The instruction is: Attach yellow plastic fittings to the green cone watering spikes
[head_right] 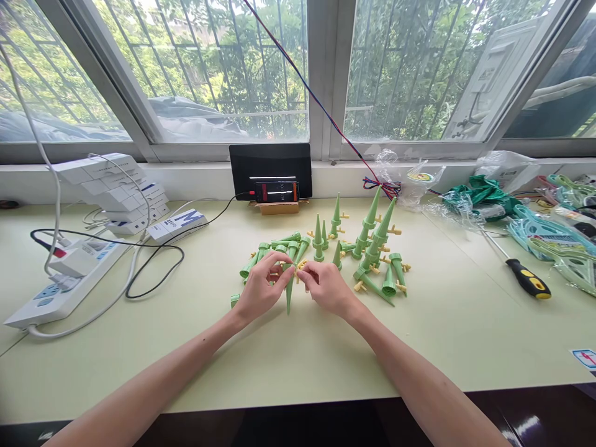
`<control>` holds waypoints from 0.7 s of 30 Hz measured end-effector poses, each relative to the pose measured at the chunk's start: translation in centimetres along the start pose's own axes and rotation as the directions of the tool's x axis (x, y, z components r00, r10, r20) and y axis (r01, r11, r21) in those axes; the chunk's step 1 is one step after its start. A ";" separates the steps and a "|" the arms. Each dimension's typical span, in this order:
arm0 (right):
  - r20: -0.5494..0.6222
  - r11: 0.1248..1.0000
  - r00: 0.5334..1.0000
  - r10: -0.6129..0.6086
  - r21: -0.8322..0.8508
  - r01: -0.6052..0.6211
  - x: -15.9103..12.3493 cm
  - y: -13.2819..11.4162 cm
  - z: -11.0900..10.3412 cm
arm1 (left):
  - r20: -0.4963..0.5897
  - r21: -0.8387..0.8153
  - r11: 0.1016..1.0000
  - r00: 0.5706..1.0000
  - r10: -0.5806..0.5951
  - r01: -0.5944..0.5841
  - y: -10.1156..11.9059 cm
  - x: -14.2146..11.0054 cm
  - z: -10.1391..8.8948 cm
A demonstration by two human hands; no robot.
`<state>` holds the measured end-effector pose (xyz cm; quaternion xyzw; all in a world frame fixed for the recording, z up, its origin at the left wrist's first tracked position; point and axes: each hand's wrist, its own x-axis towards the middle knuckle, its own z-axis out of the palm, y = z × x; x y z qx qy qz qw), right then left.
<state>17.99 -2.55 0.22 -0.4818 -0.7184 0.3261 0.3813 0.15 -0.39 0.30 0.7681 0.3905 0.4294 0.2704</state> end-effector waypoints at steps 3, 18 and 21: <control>0.003 1.000 1.000 -0.002 0.005 0.002 0.0 0.0 0.0 | 0.005 0.003 1.000 1.000 -0.013 0.013 0.0 0.0 0.0; -0.004 1.000 1.000 -0.008 -0.012 0.008 0.0 0.0 0.0 | 0.011 -0.003 1.000 1.000 -0.012 0.012 -0.2 -0.1 0.1; -0.004 1.000 1.000 -0.006 -0.012 0.006 0.0 0.0 0.0 | 0.012 -0.004 1.000 1.000 -0.024 0.024 -0.2 -0.1 0.1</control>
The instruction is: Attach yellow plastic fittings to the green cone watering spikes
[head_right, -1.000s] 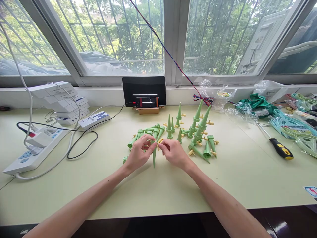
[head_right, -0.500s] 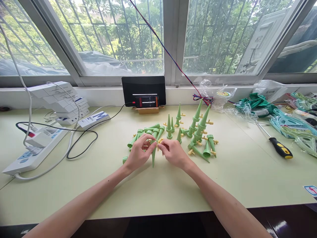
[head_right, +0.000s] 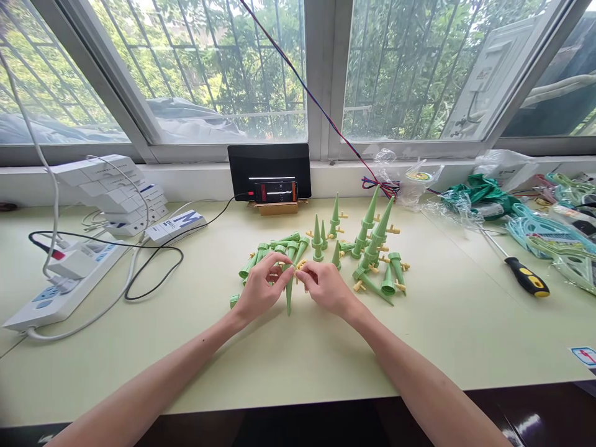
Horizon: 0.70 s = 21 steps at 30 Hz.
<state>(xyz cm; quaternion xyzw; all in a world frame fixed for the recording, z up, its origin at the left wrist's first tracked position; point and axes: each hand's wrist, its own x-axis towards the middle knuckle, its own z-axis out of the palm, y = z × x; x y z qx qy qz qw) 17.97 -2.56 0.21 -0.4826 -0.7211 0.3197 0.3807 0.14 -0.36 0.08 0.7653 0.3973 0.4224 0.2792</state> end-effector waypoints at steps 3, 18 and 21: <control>0.002 1.000 1.000 -0.002 0.010 0.002 0.0 0.0 0.0 | 0.001 -0.003 1.000 1.000 -0.013 0.013 0.1 0.0 0.0; -0.049 1.000 0.999 -0.001 0.005 0.001 0.0 0.2 0.0 | -0.018 -0.016 1.000 1.000 -0.006 0.005 -0.1 0.2 0.0; -0.056 1.000 0.998 0.001 0.004 -0.001 0.0 0.1 0.0 | -0.019 -0.015 1.000 1.000 -0.004 0.004 0.0 0.1 0.0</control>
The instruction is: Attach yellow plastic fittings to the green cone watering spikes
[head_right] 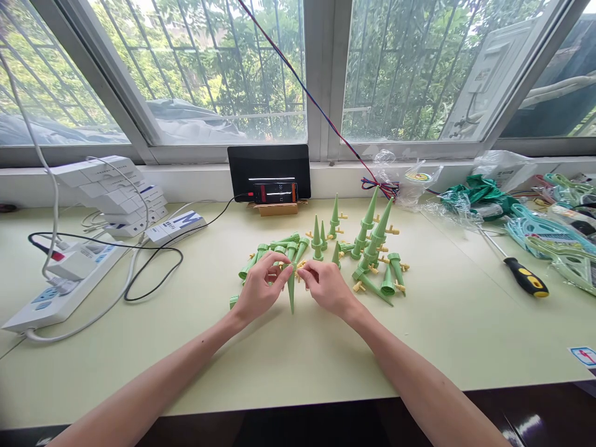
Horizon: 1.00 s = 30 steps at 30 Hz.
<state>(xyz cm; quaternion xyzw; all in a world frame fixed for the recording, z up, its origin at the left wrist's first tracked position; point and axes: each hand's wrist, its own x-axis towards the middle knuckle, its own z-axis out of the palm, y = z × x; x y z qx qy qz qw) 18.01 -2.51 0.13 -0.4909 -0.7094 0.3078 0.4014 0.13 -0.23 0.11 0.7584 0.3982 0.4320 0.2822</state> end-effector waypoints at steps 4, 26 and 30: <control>-0.004 1.000 1.000 -0.004 0.003 0.004 0.0 0.0 0.0 | 0.004 -0.003 1.000 1.000 0.003 -0.003 0.0 0.0 0.0; -0.026 0.997 1.000 -0.005 0.072 0.007 0.0 -0.1 0.0 | 0.011 0.043 0.998 0.999 -0.052 0.052 0.2 0.0 0.0; -0.040 0.997 0.999 -0.015 0.081 0.018 -0.1 -0.1 0.0 | 0.037 0.037 0.990 0.990 -0.136 0.134 0.4 -0.1 -0.1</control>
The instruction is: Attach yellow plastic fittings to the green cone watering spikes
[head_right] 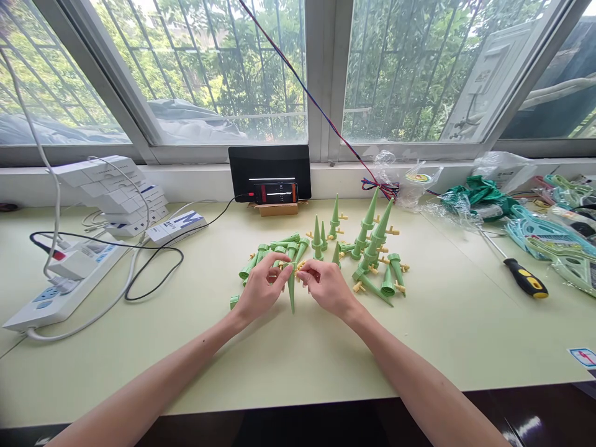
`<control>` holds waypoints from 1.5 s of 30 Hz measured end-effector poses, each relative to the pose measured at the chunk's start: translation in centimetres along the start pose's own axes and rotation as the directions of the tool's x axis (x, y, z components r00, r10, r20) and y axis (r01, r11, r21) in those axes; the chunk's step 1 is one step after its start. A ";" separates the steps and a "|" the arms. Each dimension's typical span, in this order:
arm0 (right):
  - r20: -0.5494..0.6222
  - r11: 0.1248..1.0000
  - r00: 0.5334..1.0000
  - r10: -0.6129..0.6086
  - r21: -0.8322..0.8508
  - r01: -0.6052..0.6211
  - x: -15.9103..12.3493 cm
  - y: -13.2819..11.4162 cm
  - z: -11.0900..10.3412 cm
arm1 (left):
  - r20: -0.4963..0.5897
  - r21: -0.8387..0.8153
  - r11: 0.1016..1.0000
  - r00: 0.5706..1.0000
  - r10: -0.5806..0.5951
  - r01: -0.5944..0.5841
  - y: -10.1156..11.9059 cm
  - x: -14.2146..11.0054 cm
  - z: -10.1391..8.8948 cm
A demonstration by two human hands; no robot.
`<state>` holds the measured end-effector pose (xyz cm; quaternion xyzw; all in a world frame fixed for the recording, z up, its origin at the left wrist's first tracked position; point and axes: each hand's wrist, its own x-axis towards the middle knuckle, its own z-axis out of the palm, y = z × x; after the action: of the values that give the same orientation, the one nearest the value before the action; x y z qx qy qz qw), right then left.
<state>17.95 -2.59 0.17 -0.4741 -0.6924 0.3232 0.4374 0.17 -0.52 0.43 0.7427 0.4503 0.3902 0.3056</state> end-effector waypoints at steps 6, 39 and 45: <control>0.014 0.998 1.000 -0.010 0.054 0.009 0.0 0.1 0.1 | 0.047 -0.050 0.997 0.997 -0.058 0.060 0.1 0.0 -0.1; -0.069 0.988 0.998 0.003 0.154 0.008 0.1 0.0 0.0 | -0.050 -0.076 0.982 0.985 0.167 -0.171 0.0 -0.1 -0.3; -0.062 0.992 0.998 0.012 0.123 -0.005 0.1 0.1 0.0 | -0.050 -0.071 0.980 0.982 0.183 -0.187 0.0 -0.1 -0.4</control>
<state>17.94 -2.42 0.11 -0.4592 -0.6552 0.3520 0.4858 -0.17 -0.61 0.60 0.7608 0.3708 0.4494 0.2860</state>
